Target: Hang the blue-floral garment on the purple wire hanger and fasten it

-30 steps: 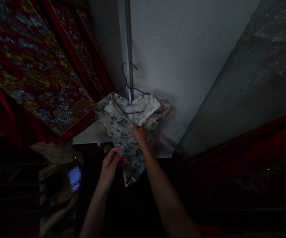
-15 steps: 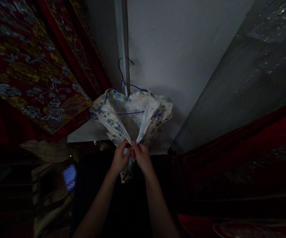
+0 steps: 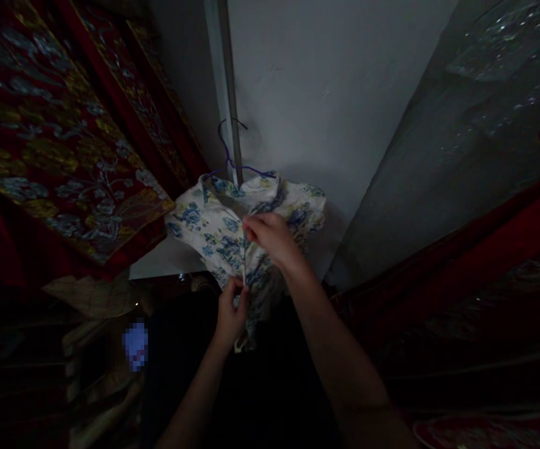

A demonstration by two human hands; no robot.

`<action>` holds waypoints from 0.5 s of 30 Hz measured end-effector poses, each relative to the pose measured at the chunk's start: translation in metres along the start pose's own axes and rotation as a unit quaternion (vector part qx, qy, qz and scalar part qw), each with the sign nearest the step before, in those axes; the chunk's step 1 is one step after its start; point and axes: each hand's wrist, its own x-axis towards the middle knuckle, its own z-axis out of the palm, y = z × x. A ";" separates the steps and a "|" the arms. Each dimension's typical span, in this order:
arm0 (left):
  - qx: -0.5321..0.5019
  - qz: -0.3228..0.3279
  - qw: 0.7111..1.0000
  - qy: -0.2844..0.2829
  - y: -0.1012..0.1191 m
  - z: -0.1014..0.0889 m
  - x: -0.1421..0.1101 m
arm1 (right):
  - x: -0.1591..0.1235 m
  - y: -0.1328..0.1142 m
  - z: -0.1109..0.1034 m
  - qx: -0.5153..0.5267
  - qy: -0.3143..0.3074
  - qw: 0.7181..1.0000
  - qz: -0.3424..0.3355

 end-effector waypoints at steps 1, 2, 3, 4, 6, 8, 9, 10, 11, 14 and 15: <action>0.009 0.003 1.000 -0.005 0.000 0.003 0.001 | 0.013 -0.020 -0.001 -0.008 0.006 1.000 -0.024; 0.021 0.007 1.000 -0.016 0.000 0.005 0.003 | 0.023 -0.037 -0.001 -0.010 0.007 0.999 -0.046; 0.033 0.014 0.999 -0.033 -0.001 0.007 0.007 | 0.030 -0.052 -0.001 -0.009 0.007 0.998 -0.066; 0.045 0.021 0.997 -0.055 -0.003 0.008 0.012 | 0.032 -0.063 0.000 -0.008 0.008 0.996 -0.085; 0.062 0.039 0.991 -0.108 -0.004 0.003 0.027 | 0.029 -0.073 0.002 -0.002 0.012 0.994 -0.110; 0.069 0.059 0.984 -0.155 0.003 -0.009 0.051 | 0.018 -0.071 0.005 0.013 0.026 0.992 -0.121; 0.069 0.074 0.981 -0.163 0.010 -0.018 0.064 | 0.012 -0.068 0.006 0.023 0.036 0.992 -0.122; 0.065 0.099 0.980 -0.160 0.021 -0.028 0.079 | 0.006 -0.064 0.006 0.034 0.043 0.991 -0.123; 0.053 0.129 0.982 -0.129 0.035 -0.038 0.093 | 0.001 -0.060 0.007 0.042 0.047 0.990 -0.124; 0.016 0.224 0.974 0.014 0.086 -0.063 0.133 | -0.006 -0.055 0.009 0.056 0.029 0.990 -0.129; 0.026 0.254 0.967 0.014 0.102 -0.068 0.143 | -0.007 -0.055 0.009 0.056 0.019 0.989 -0.132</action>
